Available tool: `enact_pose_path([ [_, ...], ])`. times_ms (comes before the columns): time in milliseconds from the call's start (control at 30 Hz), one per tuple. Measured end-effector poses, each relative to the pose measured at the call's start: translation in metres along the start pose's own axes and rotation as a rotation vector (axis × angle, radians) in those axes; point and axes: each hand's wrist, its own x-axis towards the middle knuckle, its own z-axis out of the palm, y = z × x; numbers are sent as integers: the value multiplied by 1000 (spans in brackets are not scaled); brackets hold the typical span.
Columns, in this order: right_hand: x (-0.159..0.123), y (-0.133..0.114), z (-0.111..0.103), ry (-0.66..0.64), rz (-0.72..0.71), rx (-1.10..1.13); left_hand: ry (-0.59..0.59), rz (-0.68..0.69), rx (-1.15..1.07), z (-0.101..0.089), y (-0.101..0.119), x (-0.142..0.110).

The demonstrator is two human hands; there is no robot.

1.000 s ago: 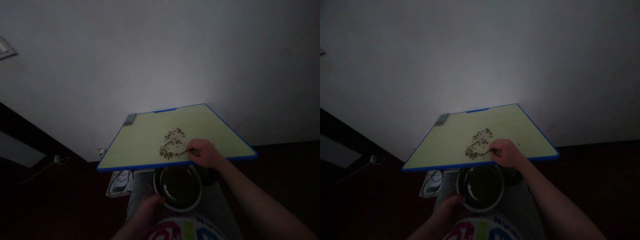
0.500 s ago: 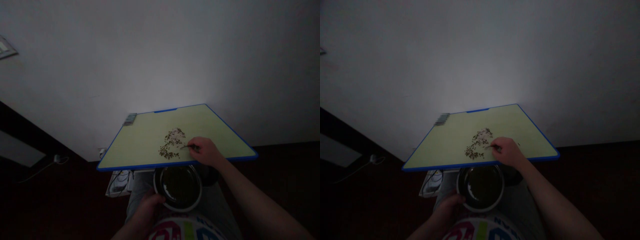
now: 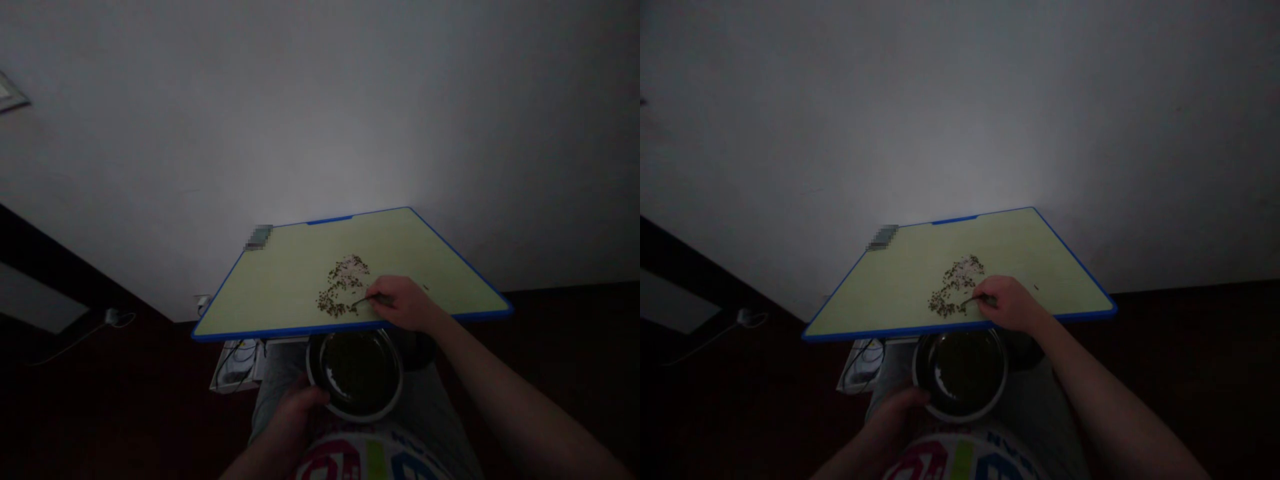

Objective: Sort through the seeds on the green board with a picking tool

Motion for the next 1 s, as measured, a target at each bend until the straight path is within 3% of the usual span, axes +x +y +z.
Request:
enact_pose_path([
  [633, -3, 1, -1, 13, -20, 40, 16, 29, 39, 12, 5, -9],
  [1000, -4, 3, 1, -12, -63, 63, 5, 32, 69, 5, 1, -5],
])
